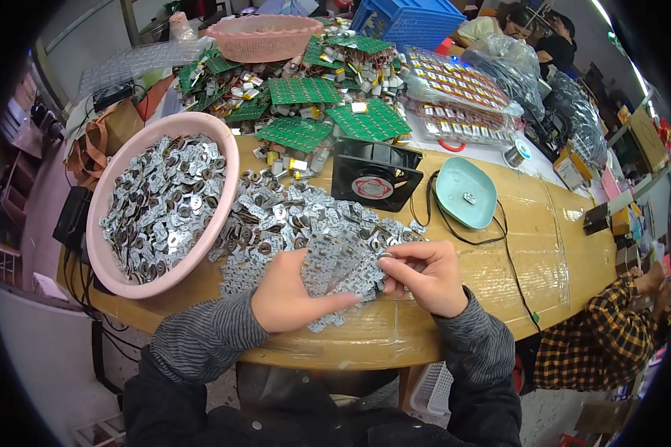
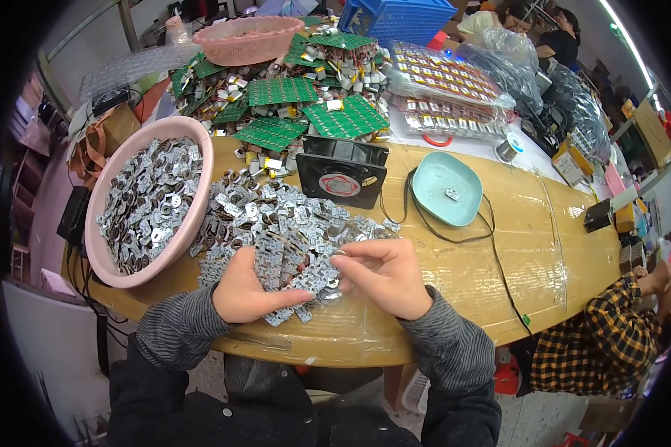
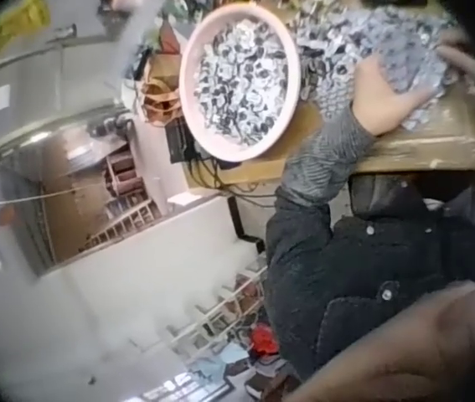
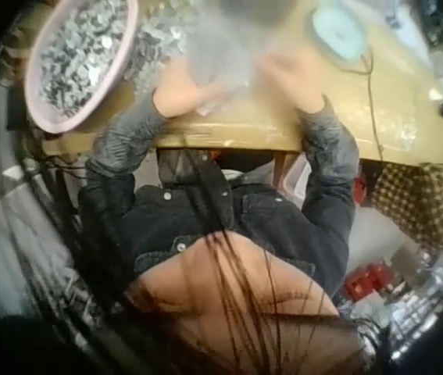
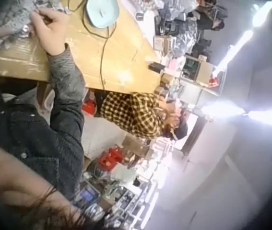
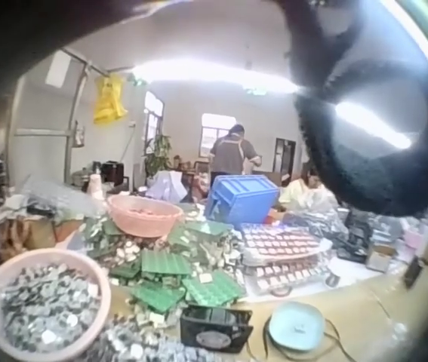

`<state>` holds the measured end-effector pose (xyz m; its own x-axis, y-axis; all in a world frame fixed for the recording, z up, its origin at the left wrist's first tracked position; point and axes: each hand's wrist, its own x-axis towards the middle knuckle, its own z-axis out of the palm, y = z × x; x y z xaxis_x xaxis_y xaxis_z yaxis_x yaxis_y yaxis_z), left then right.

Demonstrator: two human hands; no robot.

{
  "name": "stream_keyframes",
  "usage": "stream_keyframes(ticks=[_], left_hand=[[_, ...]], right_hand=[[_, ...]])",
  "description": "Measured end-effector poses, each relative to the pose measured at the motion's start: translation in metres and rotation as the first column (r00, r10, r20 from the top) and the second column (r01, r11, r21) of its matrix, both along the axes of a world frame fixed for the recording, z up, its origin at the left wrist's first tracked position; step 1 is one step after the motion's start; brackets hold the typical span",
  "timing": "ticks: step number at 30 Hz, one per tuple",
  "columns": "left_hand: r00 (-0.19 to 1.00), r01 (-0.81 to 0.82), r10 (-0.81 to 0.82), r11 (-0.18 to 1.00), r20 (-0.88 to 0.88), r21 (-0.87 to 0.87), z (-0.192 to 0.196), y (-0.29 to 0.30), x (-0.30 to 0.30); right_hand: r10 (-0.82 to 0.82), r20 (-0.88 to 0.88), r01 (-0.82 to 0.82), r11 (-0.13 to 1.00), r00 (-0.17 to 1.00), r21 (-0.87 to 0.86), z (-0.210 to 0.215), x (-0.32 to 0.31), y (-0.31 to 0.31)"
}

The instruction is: Sorting and inspecting small electronic components in blister packs at a workstation.

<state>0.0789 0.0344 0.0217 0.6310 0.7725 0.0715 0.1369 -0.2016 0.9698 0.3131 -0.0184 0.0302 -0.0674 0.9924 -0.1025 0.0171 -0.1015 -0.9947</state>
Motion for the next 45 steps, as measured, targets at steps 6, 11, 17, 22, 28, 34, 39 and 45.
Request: stream_keyframes(ticks=[6, 11, 17, 22, 28, 34, 39, 45], left_hand=[[1.000, 0.017, -0.017, 1.000, 0.010, -0.012, -0.004, -0.001, 0.001], [0.999, -0.005, 0.005, 1.000, 0.042, -0.011, -0.010, -0.003, 0.002], [0.997, 0.027, -0.016, 0.991, 0.082, -0.130, -0.008, -0.014, 0.013], [0.936, 0.184, -0.018, 0.877, 0.352, -0.444, -0.019, -0.020, 0.014], [0.970, 0.184, -0.112, 0.916, 0.215, -0.356, -0.037, -0.026, 0.015], [0.925, 0.369, -0.367, 0.799, 0.101, -0.475, -0.030, -0.031, 0.013], [0.962, 0.271, -0.271, 0.953, 0.019, -0.137, -0.043, -0.037, 0.017], [0.979, 0.201, -0.200, 0.979, 0.034, -0.036, -0.034, -0.043, 0.012]], right_hand=[[-0.008, -0.088, 0.010, 1.000, 0.996, 0.022, -0.005, 0.001, -0.001], [-0.005, -0.089, 0.008, 1.000, 0.996, 0.030, -0.005, 0.000, -0.001], [-0.097, 0.110, 0.081, 0.987, 0.989, 0.135, 0.016, 0.014, -0.015], [-0.073, 0.119, 0.048, 0.978, 0.990, 0.203, 0.020, 0.014, -0.017], [-0.090, 0.164, 0.058, 0.980, 0.982, 0.190, 0.014, 0.007, -0.015], [-0.056, 0.295, 0.009, 0.987, 0.954, 0.159, 0.016, -0.003, -0.013], [-0.227, 0.233, 0.148, 0.937, 0.945, 0.316, 0.006, 0.025, -0.016], [-0.024, 0.659, -0.087, 0.987, 0.752, 0.134, -0.025, 0.021, -0.044]])
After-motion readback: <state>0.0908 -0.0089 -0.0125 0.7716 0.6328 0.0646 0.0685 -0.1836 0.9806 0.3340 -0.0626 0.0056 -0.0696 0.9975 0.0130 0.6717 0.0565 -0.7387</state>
